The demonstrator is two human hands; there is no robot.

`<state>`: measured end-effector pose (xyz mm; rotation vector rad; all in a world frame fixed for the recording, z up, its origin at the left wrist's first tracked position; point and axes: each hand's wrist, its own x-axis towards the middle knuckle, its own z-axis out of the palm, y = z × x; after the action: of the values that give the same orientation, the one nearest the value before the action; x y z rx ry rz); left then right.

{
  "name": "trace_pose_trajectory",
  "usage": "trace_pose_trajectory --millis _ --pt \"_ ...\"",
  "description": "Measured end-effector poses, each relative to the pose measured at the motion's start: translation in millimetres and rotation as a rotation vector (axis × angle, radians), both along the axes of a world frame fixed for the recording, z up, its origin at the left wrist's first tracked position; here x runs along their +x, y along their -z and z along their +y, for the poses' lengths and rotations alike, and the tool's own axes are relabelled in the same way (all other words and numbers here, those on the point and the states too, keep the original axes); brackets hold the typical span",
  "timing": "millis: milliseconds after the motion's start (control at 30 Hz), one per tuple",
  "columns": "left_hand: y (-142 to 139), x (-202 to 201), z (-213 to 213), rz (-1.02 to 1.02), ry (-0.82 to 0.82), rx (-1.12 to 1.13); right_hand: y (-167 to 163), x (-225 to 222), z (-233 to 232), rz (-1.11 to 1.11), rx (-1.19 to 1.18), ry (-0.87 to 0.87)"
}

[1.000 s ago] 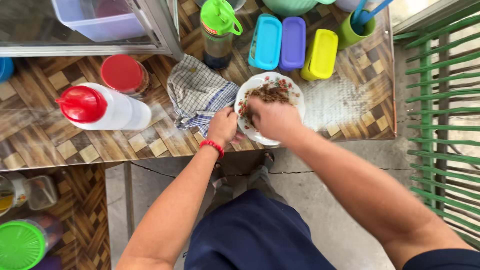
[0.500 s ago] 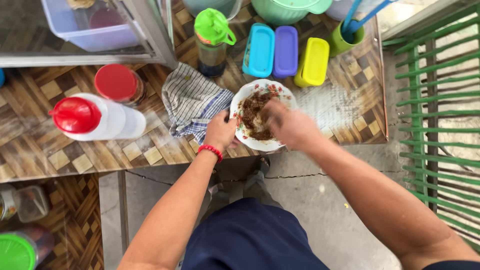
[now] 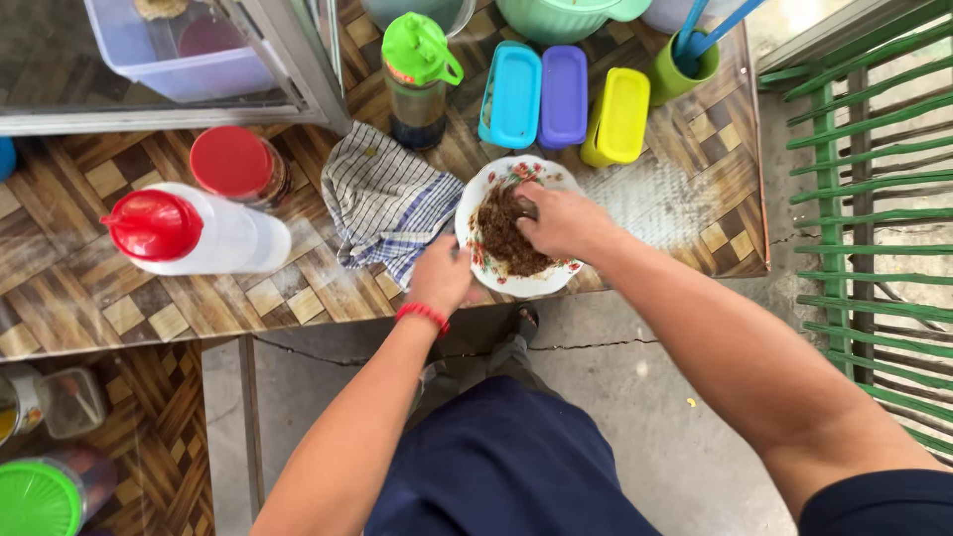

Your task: The person mixes a brown paste with water in a plate by hand, adding liquid from a squeeze bottle and stirring until it becomes a sauce. They then take a banana-leaf-wrapped food cake, cut it open with a knife, and drop the cut pieces into the sauce on the plate.

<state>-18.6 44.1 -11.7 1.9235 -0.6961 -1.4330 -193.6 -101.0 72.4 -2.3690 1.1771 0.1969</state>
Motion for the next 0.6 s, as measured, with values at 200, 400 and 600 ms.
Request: trace_pose_trajectory --millis 200,400,600 --pt "-52.5 81.3 116.8 -0.768 -0.404 -0.469 0.8 -22.1 43.0 0.224 0.164 0.416" --pt "-40.5 164.6 131.8 -0.739 -0.441 -0.755 -10.1 11.2 41.0 0.144 -0.125 0.103" --pt "-8.6 198.3 94.8 -0.579 -0.508 -0.865 -29.9 8.2 36.1 0.152 -0.208 -0.299"
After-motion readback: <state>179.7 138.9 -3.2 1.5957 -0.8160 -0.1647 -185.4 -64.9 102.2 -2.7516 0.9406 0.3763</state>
